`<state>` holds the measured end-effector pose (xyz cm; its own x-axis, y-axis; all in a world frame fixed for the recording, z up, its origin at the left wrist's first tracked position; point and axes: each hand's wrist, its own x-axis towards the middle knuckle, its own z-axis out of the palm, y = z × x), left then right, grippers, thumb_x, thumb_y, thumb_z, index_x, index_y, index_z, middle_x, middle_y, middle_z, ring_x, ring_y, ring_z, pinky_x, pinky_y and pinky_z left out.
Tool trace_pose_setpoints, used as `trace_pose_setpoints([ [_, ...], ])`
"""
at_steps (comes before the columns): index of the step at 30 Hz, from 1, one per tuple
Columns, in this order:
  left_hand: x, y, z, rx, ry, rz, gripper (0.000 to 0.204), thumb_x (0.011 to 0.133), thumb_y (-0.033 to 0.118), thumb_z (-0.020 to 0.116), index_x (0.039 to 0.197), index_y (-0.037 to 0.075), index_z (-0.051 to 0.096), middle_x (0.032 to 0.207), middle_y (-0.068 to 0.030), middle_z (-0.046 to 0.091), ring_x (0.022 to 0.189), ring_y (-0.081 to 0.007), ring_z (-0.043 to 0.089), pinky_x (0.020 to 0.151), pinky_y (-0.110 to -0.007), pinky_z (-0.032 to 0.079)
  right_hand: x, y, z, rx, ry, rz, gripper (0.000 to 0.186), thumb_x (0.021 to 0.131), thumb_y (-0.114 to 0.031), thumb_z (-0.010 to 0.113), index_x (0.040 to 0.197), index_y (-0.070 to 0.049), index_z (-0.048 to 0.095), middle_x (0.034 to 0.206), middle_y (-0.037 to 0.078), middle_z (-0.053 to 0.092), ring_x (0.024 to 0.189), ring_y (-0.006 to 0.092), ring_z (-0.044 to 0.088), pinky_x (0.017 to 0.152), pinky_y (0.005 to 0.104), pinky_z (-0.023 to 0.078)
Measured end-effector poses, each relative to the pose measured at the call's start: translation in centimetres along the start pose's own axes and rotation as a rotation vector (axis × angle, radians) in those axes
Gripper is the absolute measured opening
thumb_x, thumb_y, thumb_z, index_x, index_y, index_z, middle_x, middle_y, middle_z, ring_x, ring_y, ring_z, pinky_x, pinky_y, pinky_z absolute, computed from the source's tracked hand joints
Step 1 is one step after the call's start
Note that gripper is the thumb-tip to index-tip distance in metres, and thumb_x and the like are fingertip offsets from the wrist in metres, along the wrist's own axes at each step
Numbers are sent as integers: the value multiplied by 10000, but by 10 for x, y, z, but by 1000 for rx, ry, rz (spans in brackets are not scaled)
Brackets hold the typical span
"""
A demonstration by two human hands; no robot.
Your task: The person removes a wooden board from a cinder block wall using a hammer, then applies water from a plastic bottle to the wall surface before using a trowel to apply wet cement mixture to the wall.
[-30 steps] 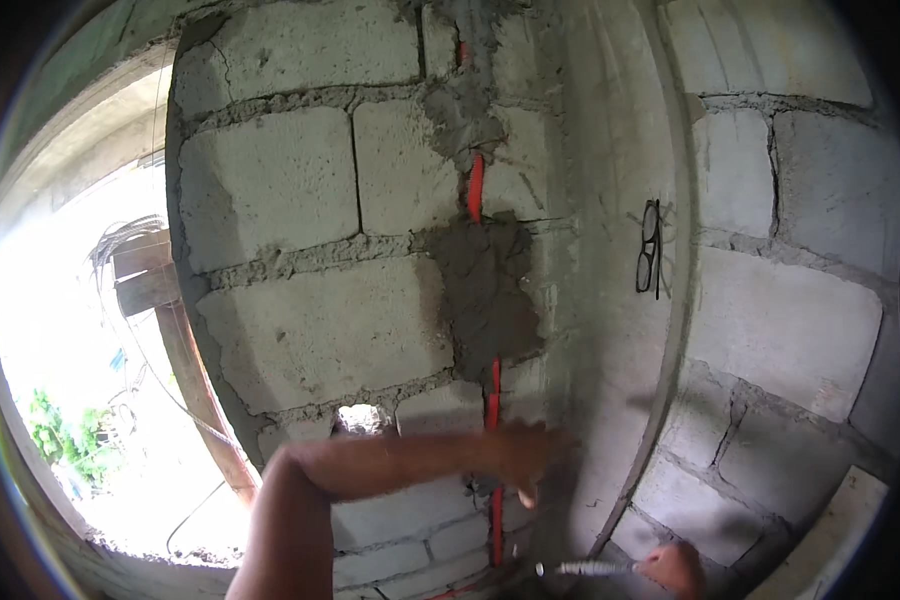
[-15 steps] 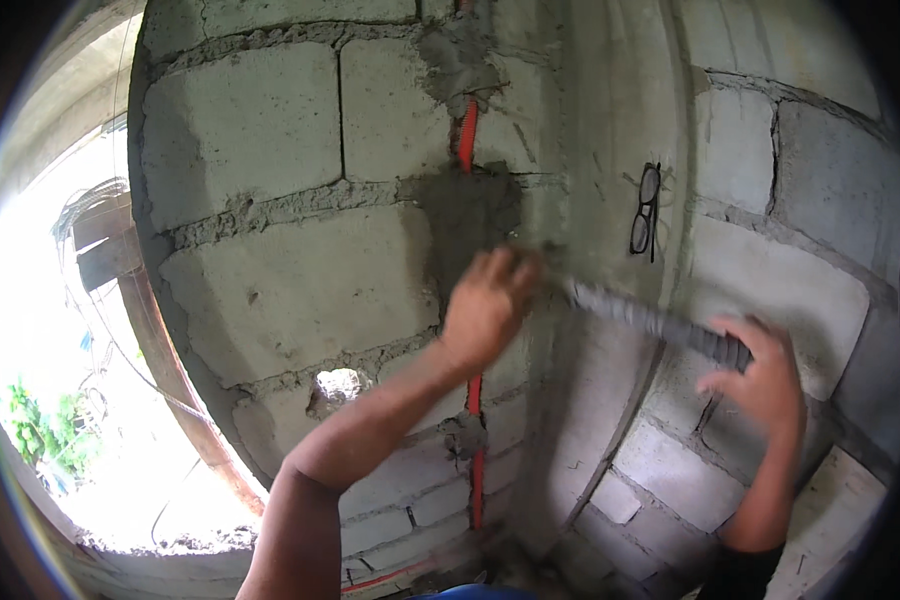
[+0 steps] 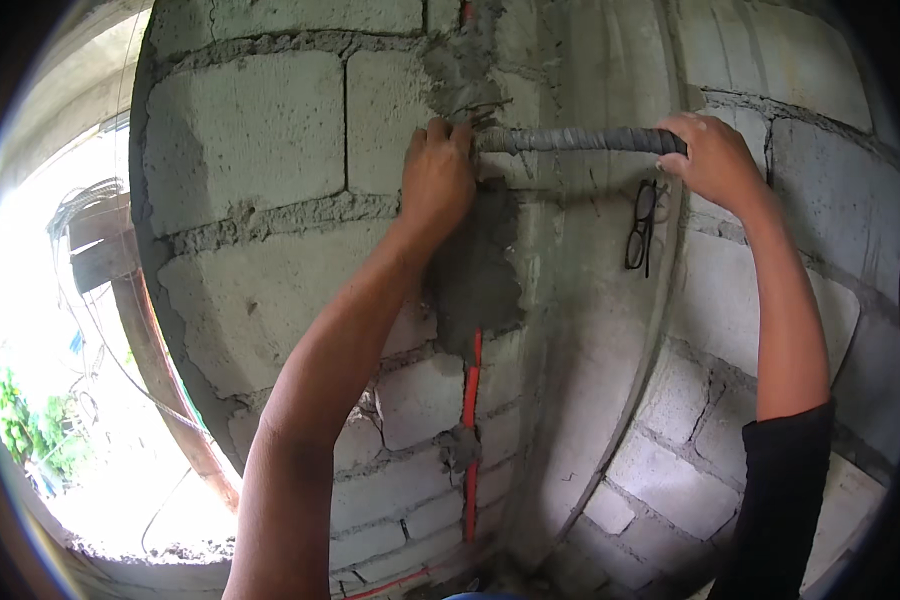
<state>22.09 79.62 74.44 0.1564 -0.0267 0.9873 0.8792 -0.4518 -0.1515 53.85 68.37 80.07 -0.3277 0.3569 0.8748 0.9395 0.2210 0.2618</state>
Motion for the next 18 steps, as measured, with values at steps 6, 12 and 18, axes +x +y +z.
trace_pose_setpoints([
  [6, 8, -14, 11, 82, 50, 129, 306, 839, 108, 672, 1119, 0, 613, 1083, -210, 620, 1010, -402, 569, 874, -473, 481, 11, 0, 1, -30, -2, 6, 333, 783, -148, 721, 1103, -78, 661, 1044, 125, 670, 997, 348, 624, 871, 431, 492],
  [12, 12, -3, 18, 69, 133, 191, 270, 771, 31, 599, 1034, -26, 617, 1024, -225, 613, 970, -395, 568, 863, -451, 479, 12, 12, -13, -96, 74, -53, 348, 815, -177, 722, 1147, -84, 674, 1000, 144, 689, 953, 339, 654, 855, 430, 512],
  [18, 39, 0, 38, 104, 146, 223, 262, 824, 46, 593, 1077, -14, 620, 1032, -215, 642, 1001, -396, 604, 857, -453, 510, 9, 24, -21, -169, 130, -124, 378, 828, -185, 730, 1175, -62, 642, 1174, 160, 663, 1092, 372, 614, 913, 428, 490],
])
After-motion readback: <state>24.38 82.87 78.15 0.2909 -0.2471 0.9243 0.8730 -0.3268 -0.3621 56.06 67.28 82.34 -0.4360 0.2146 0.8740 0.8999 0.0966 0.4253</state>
